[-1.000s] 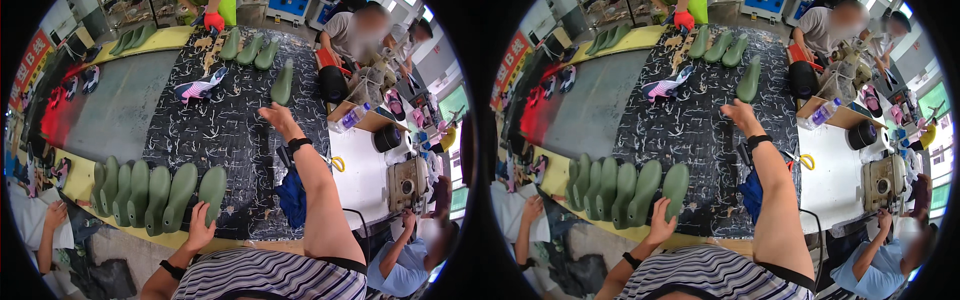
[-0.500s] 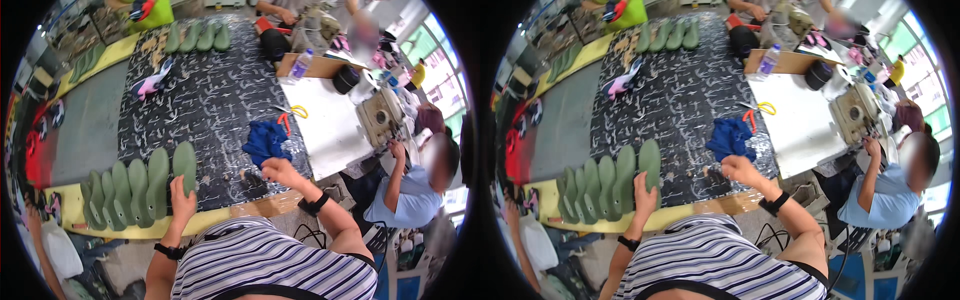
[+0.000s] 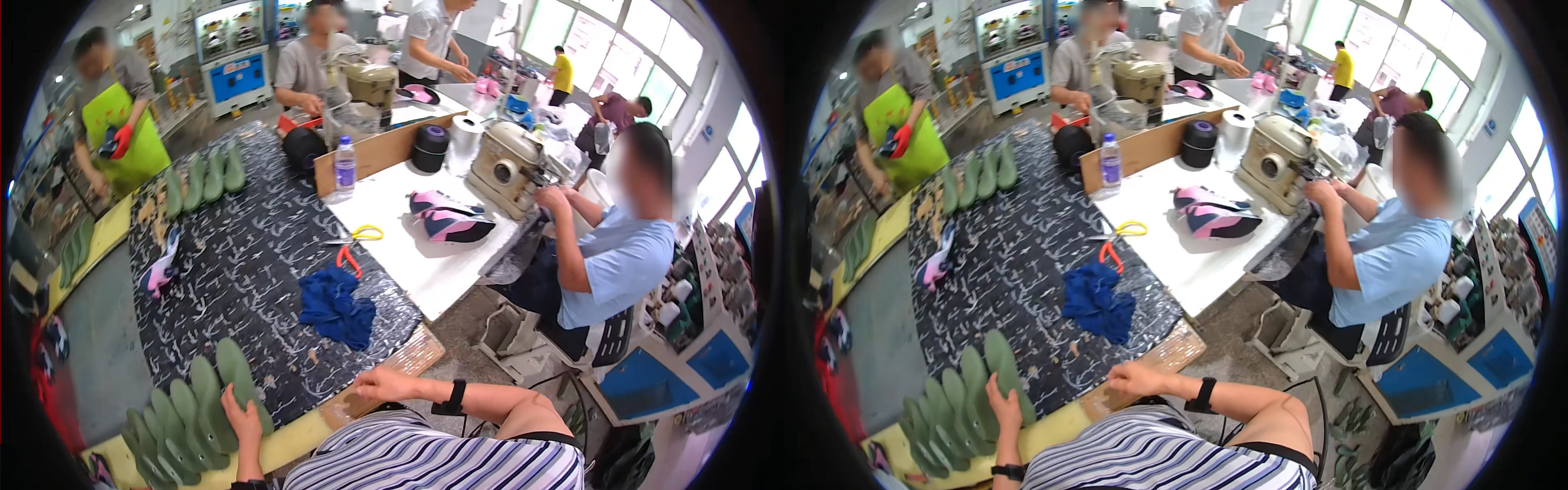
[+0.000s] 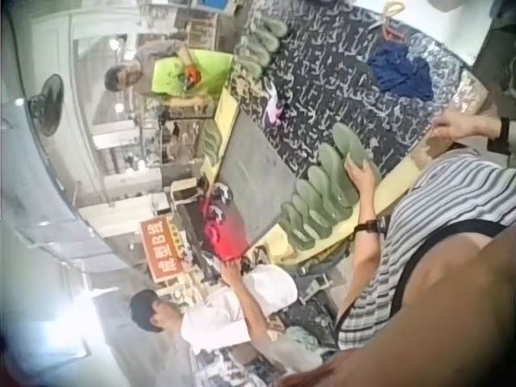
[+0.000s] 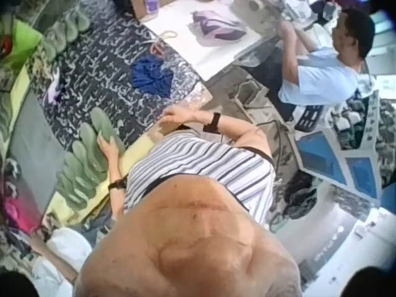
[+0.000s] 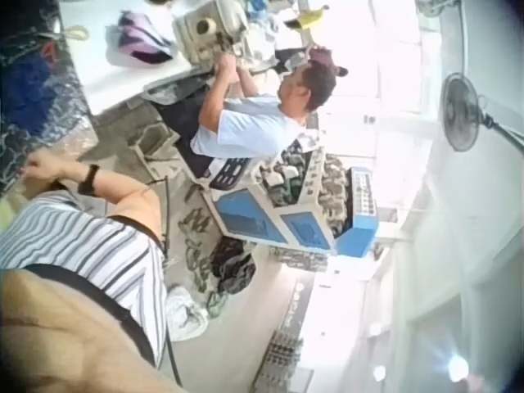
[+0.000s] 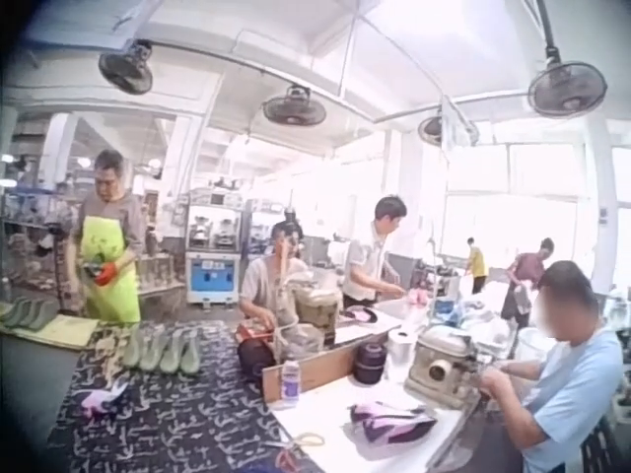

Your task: The person cuts open a white sack using shears, removes green shoe lasts, and places them onto a yellow workbench. They then pick up more shoe lasts from the floor and arrange them in a row on the table.

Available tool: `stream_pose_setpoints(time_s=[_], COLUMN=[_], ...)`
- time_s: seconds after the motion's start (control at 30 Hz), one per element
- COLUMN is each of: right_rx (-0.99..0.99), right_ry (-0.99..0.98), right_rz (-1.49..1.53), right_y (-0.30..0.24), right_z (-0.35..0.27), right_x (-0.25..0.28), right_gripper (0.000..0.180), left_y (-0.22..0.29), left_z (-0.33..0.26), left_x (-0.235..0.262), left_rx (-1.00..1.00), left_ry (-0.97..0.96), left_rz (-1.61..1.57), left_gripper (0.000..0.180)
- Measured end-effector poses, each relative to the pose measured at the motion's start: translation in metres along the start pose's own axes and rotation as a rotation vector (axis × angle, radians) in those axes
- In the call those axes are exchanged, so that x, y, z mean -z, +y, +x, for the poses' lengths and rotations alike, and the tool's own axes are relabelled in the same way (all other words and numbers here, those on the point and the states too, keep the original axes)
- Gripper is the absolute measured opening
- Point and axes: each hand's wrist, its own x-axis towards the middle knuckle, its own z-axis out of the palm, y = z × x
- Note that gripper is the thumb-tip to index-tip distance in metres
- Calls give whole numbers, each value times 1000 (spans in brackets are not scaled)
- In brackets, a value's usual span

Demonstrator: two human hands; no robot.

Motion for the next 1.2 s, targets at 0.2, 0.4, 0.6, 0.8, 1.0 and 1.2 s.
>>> stream_pose_setpoints(time_s=[0.2,0.4,0.6,0.8,1.0,1.2], right_rx=[-146,-208,-162,-219,-207,-373], right_ry=[16,108,301,563,552,816], right_rz=[152,225,41,188,180,116], right_y=[27,30,24,26,-8,42], right_z=[-36,-62,-92,-122,-140,-194], right_x=[6,29,22,-50,-136,-259], right_gripper=[28,27,30,28,26,28], left_y=[7,7,-11,-45,-13,-15], left_z=[4,7,5,10,12,14], left_x=[0,1,2,-6,-7,-13], left_rx=[27,18,-20,-114,-120,-121], left_ry=[-26,-55,-44,-29,-83,-35], left_rz=[52,108,134,160,88,103], left_gripper=[57,57,55,56,55,54])
